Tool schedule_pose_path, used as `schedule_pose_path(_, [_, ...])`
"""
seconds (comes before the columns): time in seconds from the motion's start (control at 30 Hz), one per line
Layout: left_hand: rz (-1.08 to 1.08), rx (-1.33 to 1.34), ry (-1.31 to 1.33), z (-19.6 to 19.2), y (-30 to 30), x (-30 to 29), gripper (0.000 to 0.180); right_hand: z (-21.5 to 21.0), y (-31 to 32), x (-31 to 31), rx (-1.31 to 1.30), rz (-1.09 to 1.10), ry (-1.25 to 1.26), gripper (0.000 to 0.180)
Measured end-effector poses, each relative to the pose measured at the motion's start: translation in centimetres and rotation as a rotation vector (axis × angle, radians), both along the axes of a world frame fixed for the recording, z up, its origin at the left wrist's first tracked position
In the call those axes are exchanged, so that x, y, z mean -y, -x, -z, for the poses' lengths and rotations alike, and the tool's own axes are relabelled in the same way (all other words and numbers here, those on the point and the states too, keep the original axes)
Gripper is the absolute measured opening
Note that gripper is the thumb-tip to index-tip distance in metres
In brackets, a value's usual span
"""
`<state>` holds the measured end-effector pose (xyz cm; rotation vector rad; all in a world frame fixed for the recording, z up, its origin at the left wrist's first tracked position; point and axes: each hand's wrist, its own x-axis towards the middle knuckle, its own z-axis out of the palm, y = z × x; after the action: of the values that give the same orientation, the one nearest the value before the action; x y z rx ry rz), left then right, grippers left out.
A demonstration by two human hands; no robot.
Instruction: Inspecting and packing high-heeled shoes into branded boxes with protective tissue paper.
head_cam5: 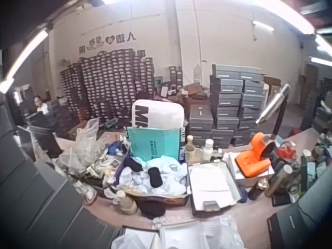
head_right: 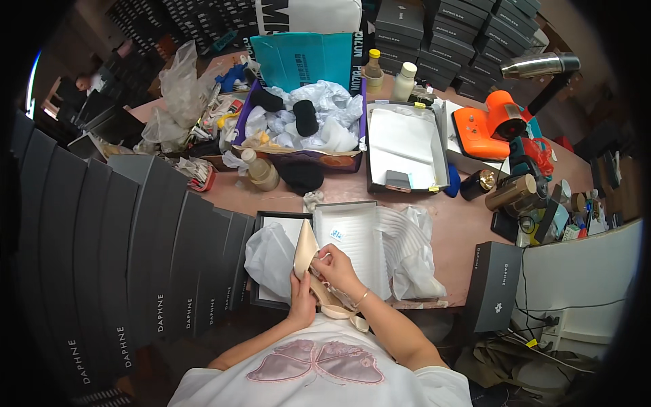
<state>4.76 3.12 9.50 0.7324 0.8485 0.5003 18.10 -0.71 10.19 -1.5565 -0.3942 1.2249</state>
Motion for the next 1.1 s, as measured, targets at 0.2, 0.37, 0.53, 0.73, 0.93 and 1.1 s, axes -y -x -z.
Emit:
schedule_pose_path(0.2, [0.046, -0.004, 0.034, 0.2, -0.2, -0.1, 0.038, -2.3, 1.2, 1.8, 0.419, -0.152, -0.094, 0.032])
schedule_pose_path(0.37, [0.172, -0.031, 0.252, -1.9, -0.8, 0.4, 0.033, -0.5, -0.9, 1.3, 1.007, 0.082, -0.113, 0.048])
schedule_pose_path(0.53, [0.31, -0.055, 0.289, -1.7, -0.7, -0.5, 0.033, -0.8, -0.6, 1.4, 0.355, 0.125, -0.022, 0.046])
schedule_pose_path(0.73, [0.278, -0.143, -0.078, -3.2, -0.2, -5.6, 0.031, -2.9, -4.2, 6.4, 0.6, -0.074, -0.14, 0.066])
schedule_pose_path(0.93, [0.334, -0.135, -0.622, -4.0, -1.9, -6.0, 0.036, 4.4, -8.8, 21.3, 1.105, -0.205, 0.808, 0.037])
schedule_pose_path(1.1, [0.643, -0.044, -0.92, -5.7, -4.4, -0.5, 0.062, 3.5, -10.7, 24.4, 0.866, 0.186, 0.552, 0.02])
